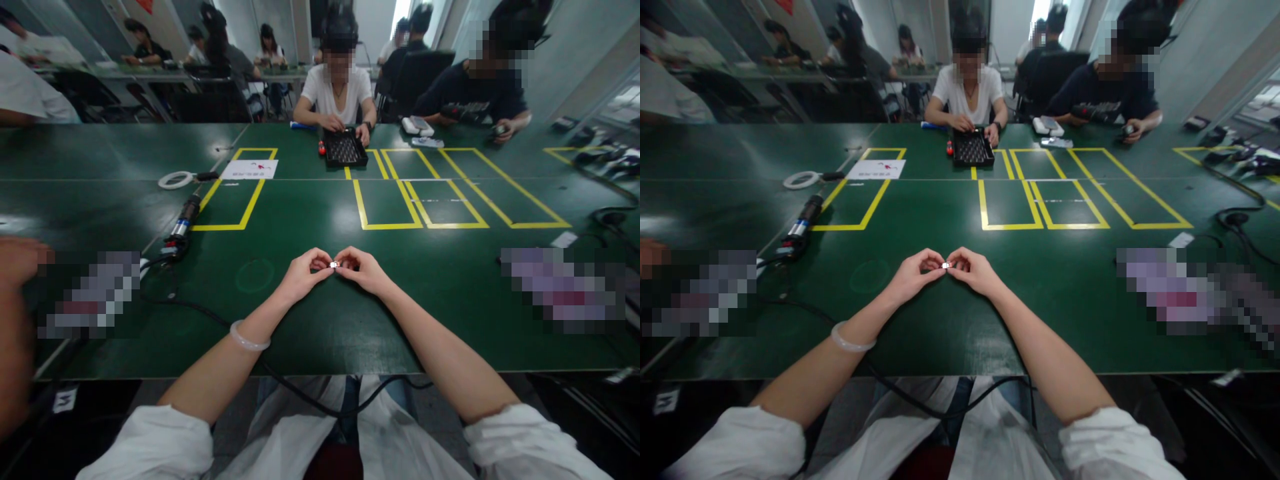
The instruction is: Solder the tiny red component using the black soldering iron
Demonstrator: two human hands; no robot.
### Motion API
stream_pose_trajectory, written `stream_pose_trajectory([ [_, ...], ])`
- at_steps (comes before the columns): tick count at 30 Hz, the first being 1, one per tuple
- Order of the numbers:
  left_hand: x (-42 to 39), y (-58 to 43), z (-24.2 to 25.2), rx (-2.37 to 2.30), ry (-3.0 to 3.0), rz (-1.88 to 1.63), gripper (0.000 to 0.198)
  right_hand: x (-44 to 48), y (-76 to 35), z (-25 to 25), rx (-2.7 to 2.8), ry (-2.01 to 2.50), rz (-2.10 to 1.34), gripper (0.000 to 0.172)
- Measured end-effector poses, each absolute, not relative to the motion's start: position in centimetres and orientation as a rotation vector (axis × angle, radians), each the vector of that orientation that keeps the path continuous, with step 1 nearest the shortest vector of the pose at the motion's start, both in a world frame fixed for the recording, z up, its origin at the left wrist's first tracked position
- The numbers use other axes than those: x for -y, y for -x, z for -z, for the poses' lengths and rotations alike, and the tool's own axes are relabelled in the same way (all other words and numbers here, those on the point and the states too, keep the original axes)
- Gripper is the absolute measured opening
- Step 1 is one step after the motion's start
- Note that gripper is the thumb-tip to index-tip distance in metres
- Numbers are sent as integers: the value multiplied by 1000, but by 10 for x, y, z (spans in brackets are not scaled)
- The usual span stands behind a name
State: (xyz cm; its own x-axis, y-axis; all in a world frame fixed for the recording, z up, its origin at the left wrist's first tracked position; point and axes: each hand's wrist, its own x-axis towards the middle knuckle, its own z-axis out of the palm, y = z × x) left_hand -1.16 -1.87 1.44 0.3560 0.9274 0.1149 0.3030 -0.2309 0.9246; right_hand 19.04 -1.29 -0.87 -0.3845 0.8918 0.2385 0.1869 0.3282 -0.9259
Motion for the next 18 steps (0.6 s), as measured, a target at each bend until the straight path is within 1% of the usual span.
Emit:
stream_pose_trajectory([
  [18, 14, 16, -8, -1066, -1600, -824, 27, 18, -188, 3, 1975, 1001, -907, 14],
])
